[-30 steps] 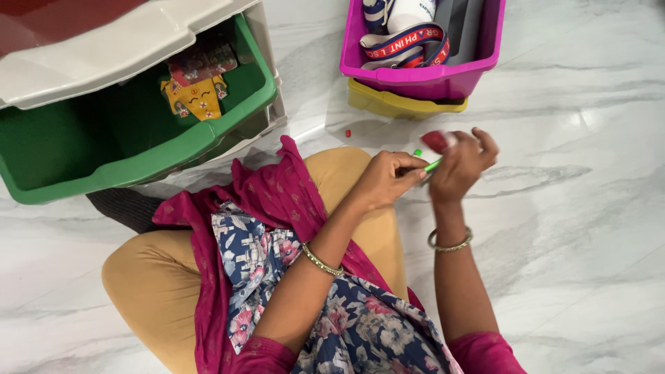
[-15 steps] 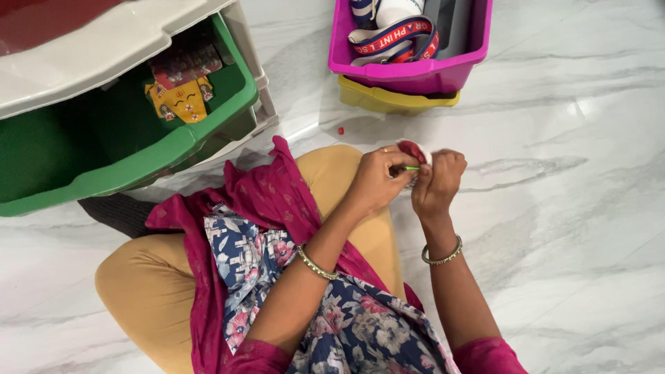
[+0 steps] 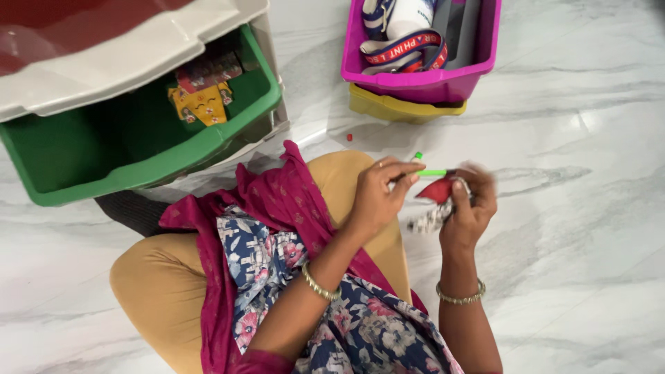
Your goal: The person wipes the inside of a red plastic drawer with a cloth, places it into a white storage unit, then wipes a stack of orange folders and places them inside. They pick up small items from the floor, wipe them, and place them into a green drawer. Finally, they remove items from a yellow drawer, wipe the drawer, and prepare to return the items.
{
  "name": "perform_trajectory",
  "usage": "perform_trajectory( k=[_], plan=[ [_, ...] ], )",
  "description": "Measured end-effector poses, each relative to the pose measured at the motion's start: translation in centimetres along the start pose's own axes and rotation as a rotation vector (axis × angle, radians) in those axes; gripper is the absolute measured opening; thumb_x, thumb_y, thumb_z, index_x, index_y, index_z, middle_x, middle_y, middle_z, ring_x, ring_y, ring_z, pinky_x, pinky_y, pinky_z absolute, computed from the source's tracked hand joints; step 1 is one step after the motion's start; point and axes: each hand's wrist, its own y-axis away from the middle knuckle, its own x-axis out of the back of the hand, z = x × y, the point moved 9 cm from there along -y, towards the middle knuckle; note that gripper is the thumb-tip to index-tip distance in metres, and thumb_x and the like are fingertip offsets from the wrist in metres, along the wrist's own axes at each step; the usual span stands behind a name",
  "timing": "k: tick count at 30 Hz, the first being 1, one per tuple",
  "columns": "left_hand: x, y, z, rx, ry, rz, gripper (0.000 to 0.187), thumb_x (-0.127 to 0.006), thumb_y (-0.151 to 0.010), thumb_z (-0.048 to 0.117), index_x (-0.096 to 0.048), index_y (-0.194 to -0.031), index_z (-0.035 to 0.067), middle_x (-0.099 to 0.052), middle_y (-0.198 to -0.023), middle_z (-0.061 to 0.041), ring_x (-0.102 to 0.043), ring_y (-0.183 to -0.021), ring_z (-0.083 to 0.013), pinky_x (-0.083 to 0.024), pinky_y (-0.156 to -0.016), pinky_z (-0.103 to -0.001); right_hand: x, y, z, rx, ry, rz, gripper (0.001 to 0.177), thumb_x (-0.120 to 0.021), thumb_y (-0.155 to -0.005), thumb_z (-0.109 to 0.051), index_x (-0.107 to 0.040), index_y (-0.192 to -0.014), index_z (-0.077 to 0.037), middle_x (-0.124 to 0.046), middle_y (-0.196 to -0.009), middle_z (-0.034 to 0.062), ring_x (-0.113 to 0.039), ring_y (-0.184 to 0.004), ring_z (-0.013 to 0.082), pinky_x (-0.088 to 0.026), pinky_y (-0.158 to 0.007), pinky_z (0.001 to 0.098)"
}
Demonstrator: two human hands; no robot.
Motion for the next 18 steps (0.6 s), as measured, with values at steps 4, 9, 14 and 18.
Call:
perform_trajectory(
  k=[4,9,14,18],
  plan=[
    [2.4,2.3,3.4,0.112,0.049,0.106,0.023,-0.071,-0.092,0.001,-0.066,-0.115,0.0,-0.075,-0.099,-0.009,-0.07,-0.086,-0.0103,-0.057,-0.073,-0.023,-3.0,1.5,-3.3,0.048,0.006,-0.076,0.019,-0.067,-0.103,-0.001,-0.061,-0.12,0.005,-0.066,-0.113,0.0137,-0.062,-0.105,0.0155,-0.051,-0.097,0.0293],
    [6.6,5.3,13.2,-0.222,-0.19,0.305,0.016,-0.079,-0.09,-0.002,-0.067,-0.1,-0.003,-0.076,-0.093,-0.011,-0.077,-0.086,-0.0166,-0.061,-0.074,-0.026,-8.8,3.7,-7.7,0.033,-0.261,-0.184,0.019,-0.07,-0.1,0.0,-0.057,-0.114,0.0,-0.069,-0.103,0.0133,-0.067,-0.097,0.0158,-0.056,-0.095,0.0286],
    [11.0,8.3,20.2,-0.466,-0.338,0.428,0.014,-0.079,-0.09,-0.006,-0.069,-0.1,-0.003,-0.075,-0.099,-0.013,-0.077,-0.091,-0.0223,-0.063,-0.081,-0.029,-14.4,6.0,-12.2,0.118,-0.268,-0.249,0.043,-0.07,-0.092,-0.004,-0.054,-0.132,-0.004,-0.071,-0.094,0.0068,-0.063,-0.084,0.0076,-0.049,-0.078,0.0177],
    [14.1,9.7,22.6,-0.495,-0.436,0.494,0.015,-0.08,-0.088,-0.006,-0.072,-0.099,-0.002,-0.076,-0.097,-0.011,-0.078,-0.09,-0.0221,-0.063,-0.082,-0.03,-17.3,5.9,-12.9,0.134,-0.252,-0.272,0.021,-0.074,-0.105,-0.004,-0.064,-0.12,0.007,-0.07,-0.101,0.0108,-0.064,-0.09,0.0109,-0.051,-0.088,0.0204]
  ],
)
